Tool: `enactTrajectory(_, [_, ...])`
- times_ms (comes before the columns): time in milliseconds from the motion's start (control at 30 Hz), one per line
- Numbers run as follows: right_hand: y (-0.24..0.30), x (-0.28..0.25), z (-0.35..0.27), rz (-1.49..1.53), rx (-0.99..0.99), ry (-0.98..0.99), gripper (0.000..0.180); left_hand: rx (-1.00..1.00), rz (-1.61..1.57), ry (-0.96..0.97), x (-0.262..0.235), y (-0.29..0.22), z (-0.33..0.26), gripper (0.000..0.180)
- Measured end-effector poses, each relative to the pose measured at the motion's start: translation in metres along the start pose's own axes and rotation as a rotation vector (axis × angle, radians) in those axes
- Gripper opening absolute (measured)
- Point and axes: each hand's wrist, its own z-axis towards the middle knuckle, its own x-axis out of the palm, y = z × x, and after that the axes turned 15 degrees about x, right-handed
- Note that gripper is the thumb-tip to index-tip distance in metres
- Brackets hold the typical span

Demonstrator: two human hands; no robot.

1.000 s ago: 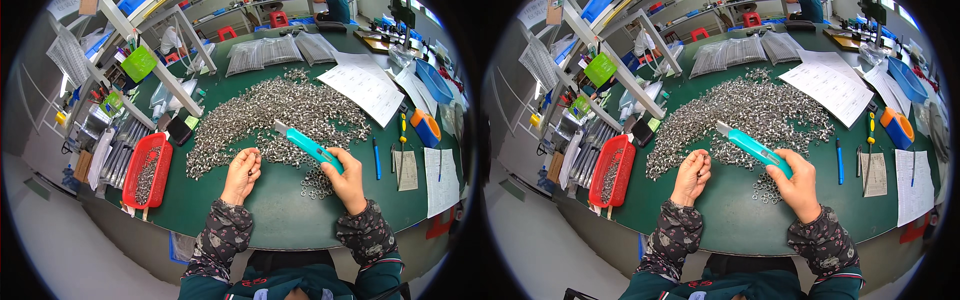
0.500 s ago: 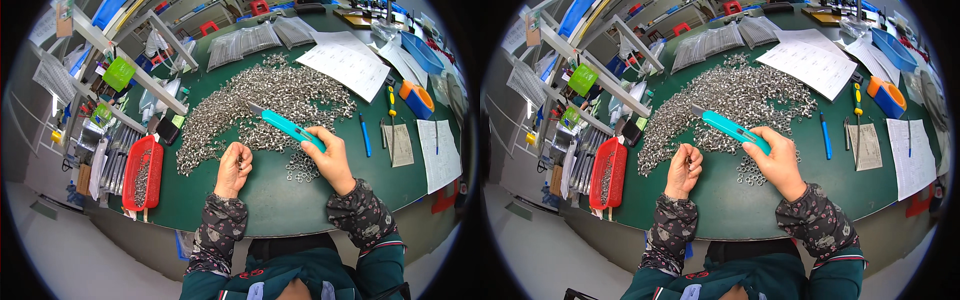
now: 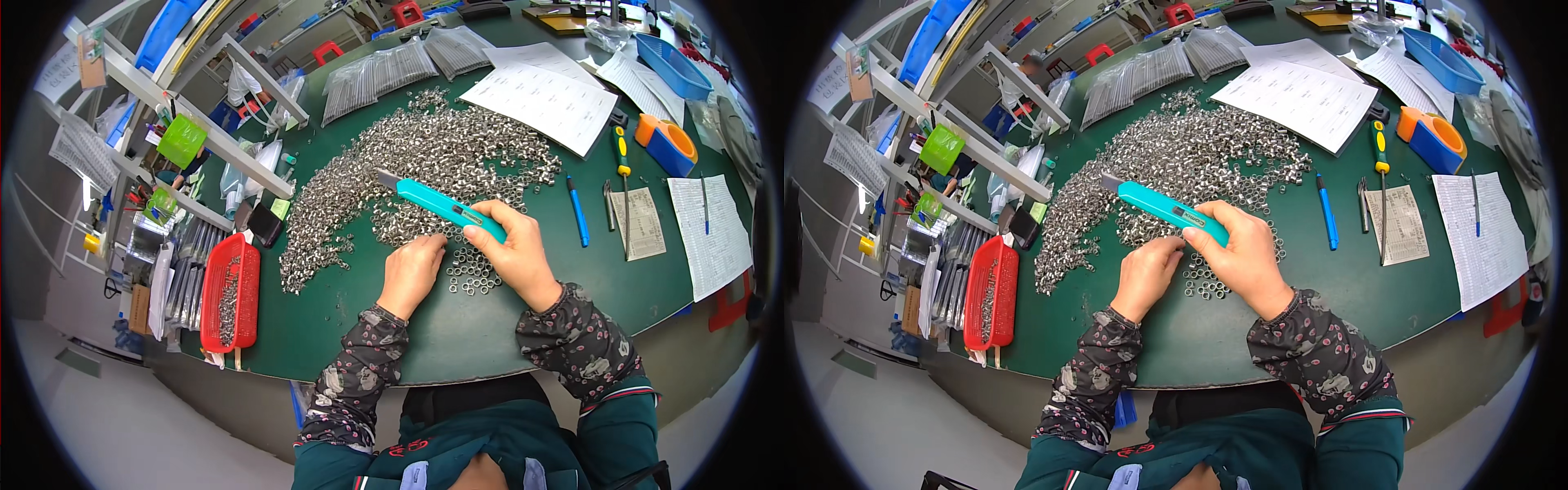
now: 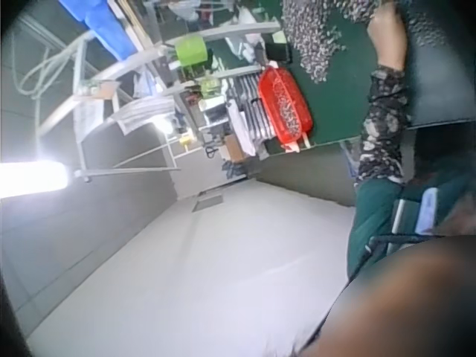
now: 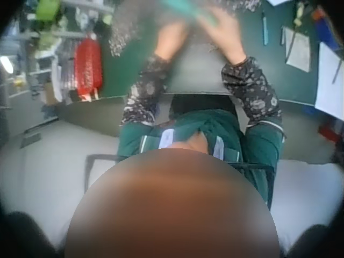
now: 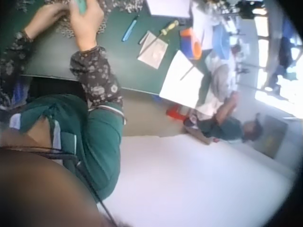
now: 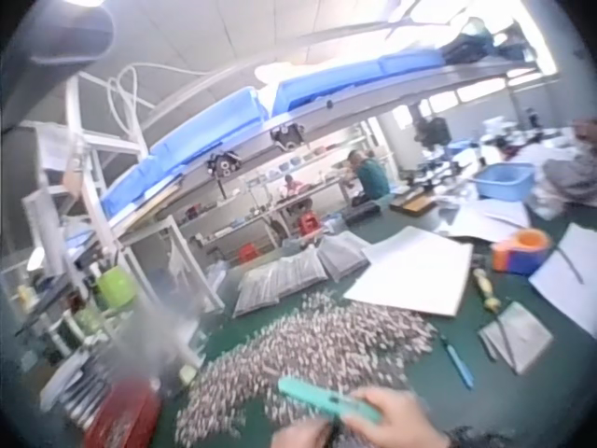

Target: The recorder is sorting and inspecting small metal hardware components at a workbench, using a utility knife to prod and move parts.

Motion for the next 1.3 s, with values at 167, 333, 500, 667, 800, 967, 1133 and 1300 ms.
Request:
enactTrajectory(167, [0.001,0.005,0.002,-0.020,0.015,0.024,0.026,0.041,-0.133,-0.165,0.000,0.018,-0.007,0.010])
enactTrajectory(333, [0.003,0.004,-0.005,-0.098,0.018,0.093,0.026,-0.499,-1.672,-0.515,-0.024,0.028,-0.025,0.012])
enactTrajectory(500, [-0.005,0.010,-0.008,-0.204,0.041,0.206,0.024,-0.549,-1.827,-0.671,-0.021,0.047,-0.047,0.013])
enactTrajectory(667, [-0.006,0.011,-0.006,-0.250,0.152,0.296,0.026,-0.553,-1.783,-0.699,-0.022,0.061,-0.052,0.018])
enactTrajectory(800, [-0.004,0.011,-0.006,-0.295,0.171,0.326,0.026,-0.550,-1.762,-0.734,-0.026,0.061,-0.049,0.019])
enactTrajectory(967, [-0.003,0.011,-0.006,-0.264,0.223,0.343,0.026,-0.556,-1.693,-0.695,-0.027,0.059,-0.048,0.023])
enactTrajectory(1133, [-0.003,0.011,-0.007,-0.297,0.179,0.346,0.026,-0.542,-1.733,-0.693,-0.027,0.059,-0.049,0.024])
enactTrajectory(1300, [-0.003,0.011,-0.007,-0.294,0.194,0.355,0.026,-0.538,-1.717,-0.709,-0.026,0.058,-0.049,0.022])
